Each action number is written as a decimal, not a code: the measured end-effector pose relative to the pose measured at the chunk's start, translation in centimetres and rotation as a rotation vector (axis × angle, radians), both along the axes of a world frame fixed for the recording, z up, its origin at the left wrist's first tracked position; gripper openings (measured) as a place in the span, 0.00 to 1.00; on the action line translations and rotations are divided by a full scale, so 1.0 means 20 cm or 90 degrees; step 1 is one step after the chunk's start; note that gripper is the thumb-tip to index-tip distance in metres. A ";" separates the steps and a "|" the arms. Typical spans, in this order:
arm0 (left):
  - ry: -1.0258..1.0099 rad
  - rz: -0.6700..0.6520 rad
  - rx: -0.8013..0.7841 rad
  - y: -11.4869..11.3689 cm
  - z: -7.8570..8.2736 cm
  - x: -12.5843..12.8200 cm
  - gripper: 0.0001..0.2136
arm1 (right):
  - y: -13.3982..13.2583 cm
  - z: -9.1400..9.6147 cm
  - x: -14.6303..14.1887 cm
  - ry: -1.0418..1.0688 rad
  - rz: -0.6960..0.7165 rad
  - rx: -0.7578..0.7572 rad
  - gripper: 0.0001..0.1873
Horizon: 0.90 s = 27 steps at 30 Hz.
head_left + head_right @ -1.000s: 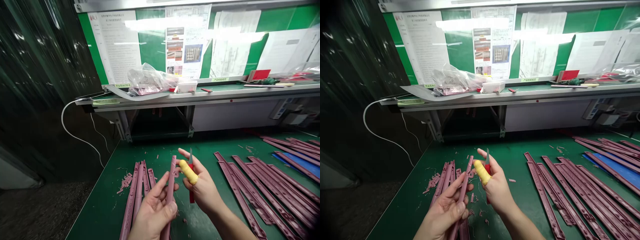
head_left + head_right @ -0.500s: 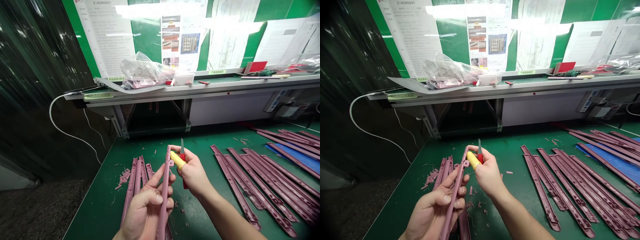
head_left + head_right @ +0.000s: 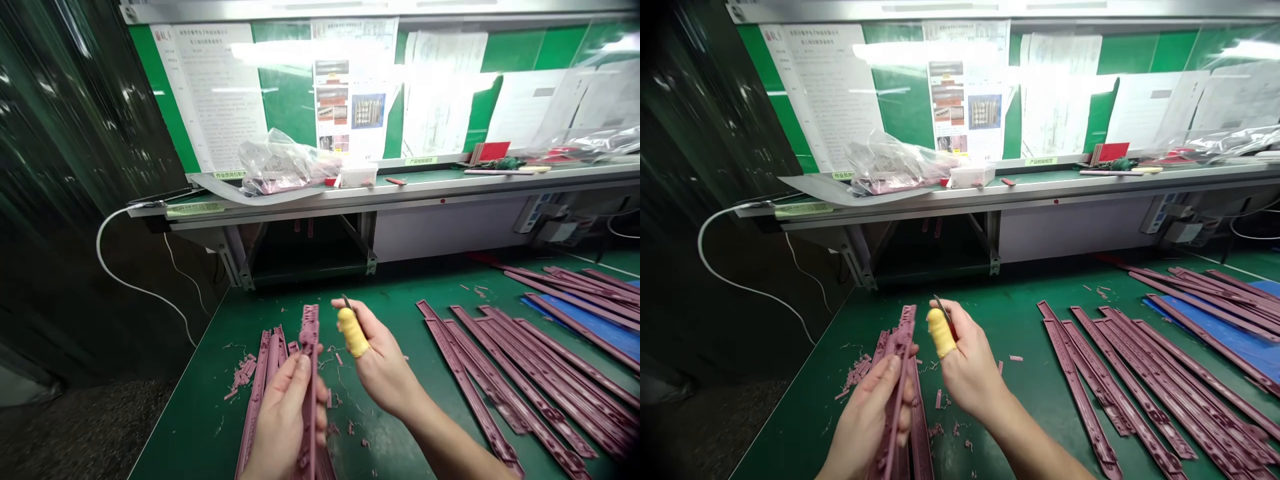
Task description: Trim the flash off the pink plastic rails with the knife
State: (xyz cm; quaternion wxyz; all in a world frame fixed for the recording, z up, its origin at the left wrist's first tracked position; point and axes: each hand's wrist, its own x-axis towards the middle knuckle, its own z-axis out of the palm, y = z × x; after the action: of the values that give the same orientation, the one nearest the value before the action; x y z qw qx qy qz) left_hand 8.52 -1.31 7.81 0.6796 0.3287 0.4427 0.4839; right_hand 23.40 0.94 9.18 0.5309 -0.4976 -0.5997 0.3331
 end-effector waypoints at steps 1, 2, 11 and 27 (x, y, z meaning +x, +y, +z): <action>-0.018 0.001 -0.003 0.01 -0.01 -0.01 0.18 | -0.02 -0.01 0.01 -0.043 -0.002 0.004 0.13; -0.048 0.003 -0.003 0.01 -0.02 -0.03 0.19 | -0.05 -0.01 0.03 -0.079 0.004 0.004 0.14; -0.181 -0.026 0.018 0.05 -0.06 -0.05 0.17 | -0.09 0.06 -0.06 -0.166 0.066 0.102 0.13; -0.247 0.095 -0.085 -0.03 -0.04 -0.04 0.17 | -0.09 0.03 -0.14 -0.241 -0.004 0.109 0.25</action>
State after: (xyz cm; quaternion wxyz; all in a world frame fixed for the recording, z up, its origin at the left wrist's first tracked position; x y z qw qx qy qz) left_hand 7.79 -1.96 6.94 0.7348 0.1495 0.3576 0.5565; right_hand 20.66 -0.95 9.70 0.4502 -0.5062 -0.7133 0.1797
